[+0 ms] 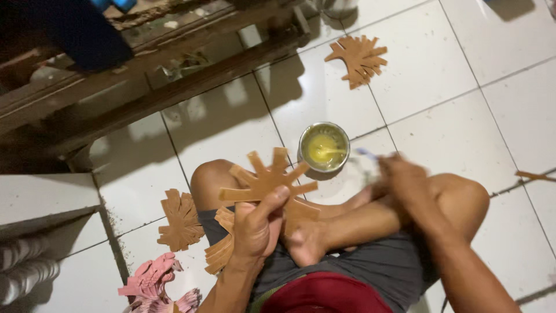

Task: The person sits on the floor and applies a yellow liquid from a metal container onto star-shaped craft pieces using a toothbrush. They handle the pieces one by one, coating them and placing them on the floor.

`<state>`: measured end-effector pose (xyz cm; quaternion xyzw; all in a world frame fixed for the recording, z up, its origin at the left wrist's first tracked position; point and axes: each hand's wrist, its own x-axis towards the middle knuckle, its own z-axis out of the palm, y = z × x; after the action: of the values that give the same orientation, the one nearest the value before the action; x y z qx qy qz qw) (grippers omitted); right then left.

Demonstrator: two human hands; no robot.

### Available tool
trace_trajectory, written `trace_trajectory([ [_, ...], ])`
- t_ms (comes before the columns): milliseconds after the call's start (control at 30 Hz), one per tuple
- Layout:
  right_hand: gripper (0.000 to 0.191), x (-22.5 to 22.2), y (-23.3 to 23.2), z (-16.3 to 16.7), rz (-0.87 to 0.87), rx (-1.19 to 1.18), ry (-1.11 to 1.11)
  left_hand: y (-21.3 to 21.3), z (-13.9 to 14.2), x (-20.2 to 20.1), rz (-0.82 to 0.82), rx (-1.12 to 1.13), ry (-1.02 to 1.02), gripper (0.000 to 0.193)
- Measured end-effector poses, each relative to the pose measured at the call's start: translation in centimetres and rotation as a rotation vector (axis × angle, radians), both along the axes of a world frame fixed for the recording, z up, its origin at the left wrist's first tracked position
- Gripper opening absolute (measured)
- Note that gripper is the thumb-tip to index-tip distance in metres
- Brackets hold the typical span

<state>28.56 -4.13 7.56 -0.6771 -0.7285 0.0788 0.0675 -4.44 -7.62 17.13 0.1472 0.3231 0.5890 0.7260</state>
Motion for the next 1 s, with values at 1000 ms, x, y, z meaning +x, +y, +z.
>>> trace_trajectory([
  [1000,0.026,-6.9,-4.5,12.6,-0.274,0.275,0.843,0.1,3.5,3.1,-0.049,0.153,-0.043,0.048],
])
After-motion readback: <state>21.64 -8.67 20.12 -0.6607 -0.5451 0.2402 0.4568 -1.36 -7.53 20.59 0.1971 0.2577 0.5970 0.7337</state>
